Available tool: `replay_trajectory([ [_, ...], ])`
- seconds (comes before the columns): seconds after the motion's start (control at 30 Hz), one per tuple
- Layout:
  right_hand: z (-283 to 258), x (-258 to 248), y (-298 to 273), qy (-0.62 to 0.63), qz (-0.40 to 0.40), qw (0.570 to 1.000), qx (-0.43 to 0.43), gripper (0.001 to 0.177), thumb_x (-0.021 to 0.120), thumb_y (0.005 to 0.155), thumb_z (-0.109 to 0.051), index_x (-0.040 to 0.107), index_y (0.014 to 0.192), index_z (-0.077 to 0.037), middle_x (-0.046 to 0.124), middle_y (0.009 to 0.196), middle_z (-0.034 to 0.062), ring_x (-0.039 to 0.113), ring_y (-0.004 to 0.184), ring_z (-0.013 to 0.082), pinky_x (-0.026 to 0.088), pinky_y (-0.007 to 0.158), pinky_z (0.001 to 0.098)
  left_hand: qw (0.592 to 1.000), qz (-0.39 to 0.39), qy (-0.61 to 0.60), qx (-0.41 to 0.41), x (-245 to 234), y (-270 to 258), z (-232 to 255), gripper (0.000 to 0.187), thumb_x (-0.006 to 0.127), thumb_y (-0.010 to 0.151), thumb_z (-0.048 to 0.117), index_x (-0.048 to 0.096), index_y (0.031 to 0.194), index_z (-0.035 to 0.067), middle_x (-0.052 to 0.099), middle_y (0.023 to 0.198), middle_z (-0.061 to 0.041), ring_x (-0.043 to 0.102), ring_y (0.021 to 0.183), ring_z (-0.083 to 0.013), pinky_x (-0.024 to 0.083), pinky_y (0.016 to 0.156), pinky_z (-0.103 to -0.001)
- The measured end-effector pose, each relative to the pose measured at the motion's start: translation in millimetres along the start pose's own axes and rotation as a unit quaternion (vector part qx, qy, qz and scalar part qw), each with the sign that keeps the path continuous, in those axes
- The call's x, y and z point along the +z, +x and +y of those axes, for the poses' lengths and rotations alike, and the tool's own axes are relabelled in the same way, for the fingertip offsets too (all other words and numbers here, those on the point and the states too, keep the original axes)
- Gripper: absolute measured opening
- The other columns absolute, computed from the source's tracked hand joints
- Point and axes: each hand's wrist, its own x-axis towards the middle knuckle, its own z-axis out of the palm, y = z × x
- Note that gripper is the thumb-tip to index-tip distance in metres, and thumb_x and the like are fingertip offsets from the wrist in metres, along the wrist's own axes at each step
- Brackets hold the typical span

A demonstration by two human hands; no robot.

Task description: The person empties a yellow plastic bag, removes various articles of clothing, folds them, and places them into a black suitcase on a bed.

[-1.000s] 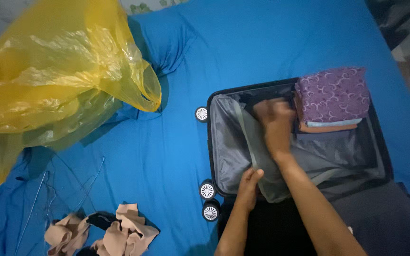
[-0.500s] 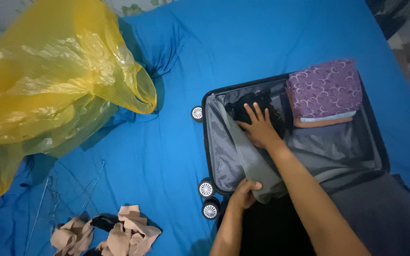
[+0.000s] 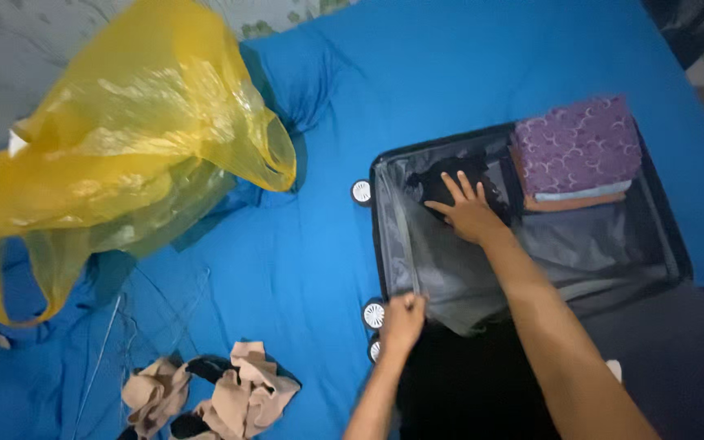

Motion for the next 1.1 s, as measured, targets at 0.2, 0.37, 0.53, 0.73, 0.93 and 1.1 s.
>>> replay_trajectory([
  [0.2,-13.0,-5.2,-19.5,-0.014,0.105,0.986,0.128,0.084,0.075,0.085,-0.017,0.041,0.158,-0.041,0.011,0.172,0.0118,0.017,0.156,0.0425,0.033,0.116,0.0697,0.992,0.003,0.125,-0.033,7.8,-6.2,10.1,0.038,0.059,0.091,0.045,0.08,0.099,0.013,0.071,0.103,-0.024,0.065,0.102,-0.0433,0.051,0.09,-0.054],
  [0.37,3.4,10.0,-12.7,-0.106,0.08,0.991,0.03,0.081,0.067,0.09,-0.008,0.043,0.155,-0.048,0.005,0.174,0.0118,0.013,0.154,0.049,0.039,0.107,0.0661,0.988,-0.021,0.154,-0.005,0.8,-9.6,20.4,0.04,0.058,0.094,0.048,0.078,0.094,0.013,0.074,0.104,-0.019,0.065,0.103,-0.0408,0.051,0.09,-0.053],
  [0.53,-22.6,-14.2,-22.3,-0.065,0.081,0.992,0.075,0.075,0.065,0.088,-0.014,0.042,0.152,-0.044,0.005,0.171,0.0137,0.012,0.154,0.0471,0.032,0.109,0.0721,0.983,-0.023,0.175,-0.05,-4.8,-13.3,38.9,0.043,0.06,0.092,0.053,0.077,0.089,0.013,0.073,0.1,-0.018,0.067,0.101,-0.0381,0.052,0.087,-0.052],
  [0.73,-80.7,-52.8,-90.9,0.023,0.057,0.976,0.211,0.068,0.069,0.087,-0.033,0.044,0.151,-0.027,0.022,0.164,0.0179,0.025,0.149,0.0467,0.032,0.109,0.0732,0.981,-0.026,0.18,-0.063,-7.2,-12.9,40.5,0.046,0.061,0.092,0.058,0.077,0.088,0.015,0.073,0.098,-0.017,0.068,0.1,-0.0384,0.053,0.085,-0.052],
  [0.93,-63.2,-61.6,-121.1,0.169,-0.181,0.931,0.268,0.059,0.062,0.092,-0.038,0.054,0.148,-0.023,0.062,0.142,0.0174,0.059,0.132,0.0386,0.047,0.11,0.0517,0.979,-0.022,0.196,-0.055,-4.9,-8.3,36.3,0.045,0.064,0.089,0.058,0.076,0.085,0.015,0.074,0.095,-0.016,0.068,0.098,-0.0383,0.053,0.081,-0.053],
  [1.1,-16.7,-52.7,-140.2,0.098,-0.143,0.944,0.281,0.056,0.061,0.092,-0.038,0.057,0.144,-0.019,0.063,0.137,0.0166,0.06,0.128,0.0372,0.047,0.108,0.05,0.978,-0.012,0.202,-0.052,0.0,-9.3,30.6,0.046,0.065,0.089,0.058,0.075,0.083,0.014,0.075,0.089,-0.013,0.07,0.093,-0.0368,0.054,0.078,-0.052],
])
